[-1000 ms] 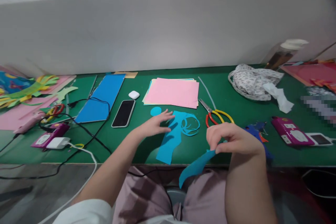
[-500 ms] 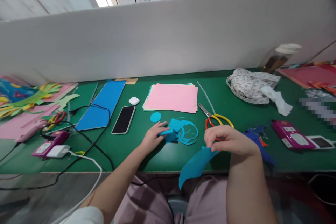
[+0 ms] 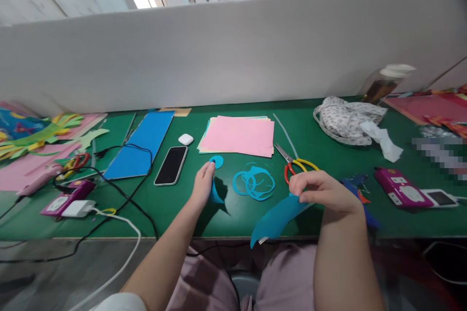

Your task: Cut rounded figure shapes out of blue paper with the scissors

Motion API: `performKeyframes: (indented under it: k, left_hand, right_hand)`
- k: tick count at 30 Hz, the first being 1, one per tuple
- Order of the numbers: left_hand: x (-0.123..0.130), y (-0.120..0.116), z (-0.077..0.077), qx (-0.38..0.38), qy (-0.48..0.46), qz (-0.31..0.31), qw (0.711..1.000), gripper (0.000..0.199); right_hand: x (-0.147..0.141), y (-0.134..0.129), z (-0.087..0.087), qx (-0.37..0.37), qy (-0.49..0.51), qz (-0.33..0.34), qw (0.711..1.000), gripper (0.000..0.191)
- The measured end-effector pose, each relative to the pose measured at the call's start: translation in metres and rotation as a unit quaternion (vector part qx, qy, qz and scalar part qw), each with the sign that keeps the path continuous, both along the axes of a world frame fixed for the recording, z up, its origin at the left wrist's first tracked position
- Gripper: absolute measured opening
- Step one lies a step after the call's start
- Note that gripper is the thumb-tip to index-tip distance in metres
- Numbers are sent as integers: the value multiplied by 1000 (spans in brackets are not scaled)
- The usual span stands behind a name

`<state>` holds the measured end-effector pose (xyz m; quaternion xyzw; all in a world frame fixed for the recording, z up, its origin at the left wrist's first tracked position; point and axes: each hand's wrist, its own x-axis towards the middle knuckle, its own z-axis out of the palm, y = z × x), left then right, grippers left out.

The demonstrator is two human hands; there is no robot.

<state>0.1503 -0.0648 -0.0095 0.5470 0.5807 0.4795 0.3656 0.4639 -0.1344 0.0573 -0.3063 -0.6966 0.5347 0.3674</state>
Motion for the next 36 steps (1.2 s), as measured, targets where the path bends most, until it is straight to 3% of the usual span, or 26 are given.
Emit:
performKeyframes:
  k: [5, 10, 14, 17, 19, 22, 27, 32, 36]
  left_hand:
    - [16, -5, 5, 15, 66, 9, 998, 54]
    - [32, 1, 16, 126, 158, 11, 979, 43]
    - [53, 3, 15, 209, 228, -82, 947, 18]
    - [70, 6, 8, 229, 261, -161, 924, 33]
    - [79, 11, 7, 225, 277, -188, 915, 40]
    - [87, 20, 19, 211, 284, -202, 913, 46]
    - [95, 23, 44, 168, 240, -230, 928, 27]
    - [94, 20, 30, 97, 141, -221, 960, 54]
    - [91, 22, 22, 57, 70, -210, 974, 45]
  right_hand:
    - [5, 0, -2, -1, 12, -24, 1000, 30]
    - [11, -1, -8, 1, 34, -51, 998, 25]
    - [12, -2, -8, -13, 33, -78, 996, 25]
    - [12, -2, -7, -28, 32, -94, 995, 29]
    - [12, -1, -9, -32, 36, -97, 994, 30]
    - [12, 0, -11, -30, 40, -97, 994, 29]
    - [10, 2, -11, -31, 37, -94, 994, 28]
    - [9, 2, -10, -45, 45, -93, 994, 28]
    - [8, 2, -10, -58, 44, -96, 993, 28]
